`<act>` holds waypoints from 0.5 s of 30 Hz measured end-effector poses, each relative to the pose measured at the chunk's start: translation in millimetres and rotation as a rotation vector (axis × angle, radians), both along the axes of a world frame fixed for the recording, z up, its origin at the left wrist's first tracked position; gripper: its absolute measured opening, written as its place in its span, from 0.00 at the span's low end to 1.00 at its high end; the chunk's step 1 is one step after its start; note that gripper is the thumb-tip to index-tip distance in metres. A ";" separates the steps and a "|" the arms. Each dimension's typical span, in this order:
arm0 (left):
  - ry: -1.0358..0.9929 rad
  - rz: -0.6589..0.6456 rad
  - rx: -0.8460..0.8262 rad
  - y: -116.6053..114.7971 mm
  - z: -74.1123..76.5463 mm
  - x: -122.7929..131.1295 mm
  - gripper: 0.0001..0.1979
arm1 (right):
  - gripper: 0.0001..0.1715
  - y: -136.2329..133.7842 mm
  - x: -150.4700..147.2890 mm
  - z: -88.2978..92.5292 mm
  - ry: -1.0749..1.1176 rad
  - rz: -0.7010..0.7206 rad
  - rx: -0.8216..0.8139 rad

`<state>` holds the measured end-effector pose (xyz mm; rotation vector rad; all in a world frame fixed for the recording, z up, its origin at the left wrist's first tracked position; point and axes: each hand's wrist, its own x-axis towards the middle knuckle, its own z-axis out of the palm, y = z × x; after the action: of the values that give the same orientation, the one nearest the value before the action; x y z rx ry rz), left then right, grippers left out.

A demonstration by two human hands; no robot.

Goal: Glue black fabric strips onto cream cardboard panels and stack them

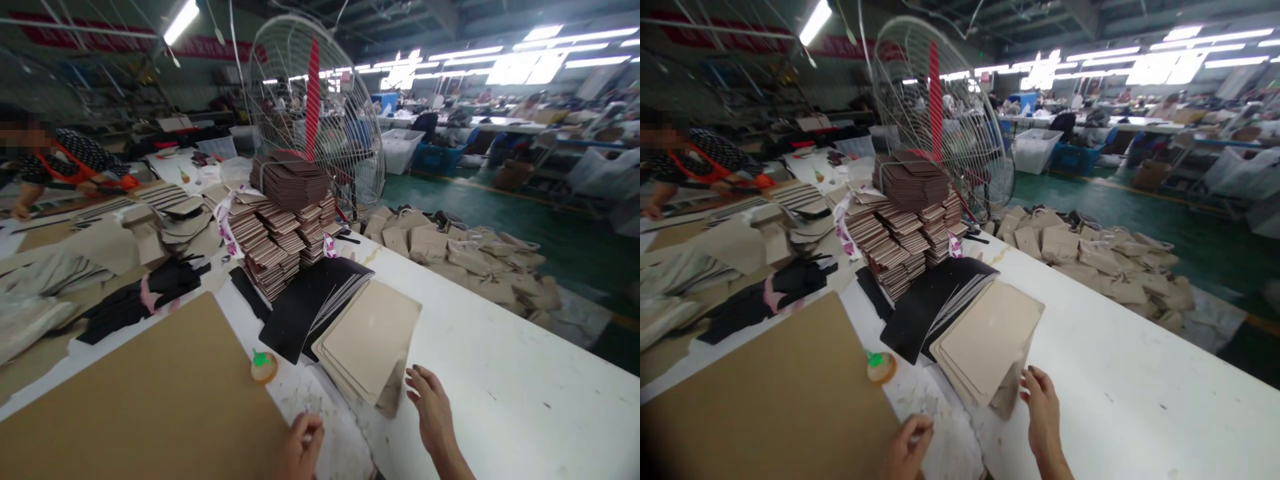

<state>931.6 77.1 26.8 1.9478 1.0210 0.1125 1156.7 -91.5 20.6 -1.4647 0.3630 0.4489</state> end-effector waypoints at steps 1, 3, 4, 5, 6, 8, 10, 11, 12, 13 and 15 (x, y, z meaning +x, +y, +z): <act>-0.040 -0.009 0.034 6.6 0.4 14.1 0.11 | 0.29 0.2 4.9 -0.4 0.006 -0.008 -0.010; -0.087 0.002 0.124 22.4 3.6 41.3 0.14 | 0.30 0.8 13.5 -2.2 0.015 -0.008 -0.025; -0.102 0.011 0.181 31.5 6.4 54.4 0.15 | 0.30 1.3 17.3 -3.6 0.018 0.003 -0.027; -0.110 0.017 0.243 41.3 9.8 67.5 0.16 | 0.30 2.1 20.8 -5.3 0.019 0.021 -0.026; -0.110 0.019 0.306 51.6 13.8 80.7 0.16 | 0.29 3.0 23.8 -7.1 0.019 0.046 -0.021; -0.086 0.009 0.432 73.4 22.3 107.3 0.17 | 0.27 5.5 28.8 -10.8 0.027 0.100 -0.009; -0.037 -0.019 0.537 95.2 29.3 133.2 0.18 | 0.26 7.6 32.9 -14.0 0.048 0.124 -0.002; -0.001 -0.033 0.576 105.4 31.7 145.0 0.18 | 0.26 8.0 34.8 -15.5 0.059 0.127 -0.005; 0.042 -0.044 0.606 114.9 33.3 155.6 0.19 | 0.27 7.7 36.7 -17.0 0.069 0.127 -0.013; 0.089 -0.051 0.629 123.4 34.1 164.7 0.20 | 0.27 6.7 38.8 -18.7 0.076 0.131 -0.022; 0.186 -0.062 0.658 137.2 34.5 177.8 0.22 | 0.28 1.9 43.4 -22.8 0.084 0.153 -0.026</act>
<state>1109.4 214.3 61.3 2.6226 1.1350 0.2614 1200.1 -89.6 -2.2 -1.5078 0.3261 0.6319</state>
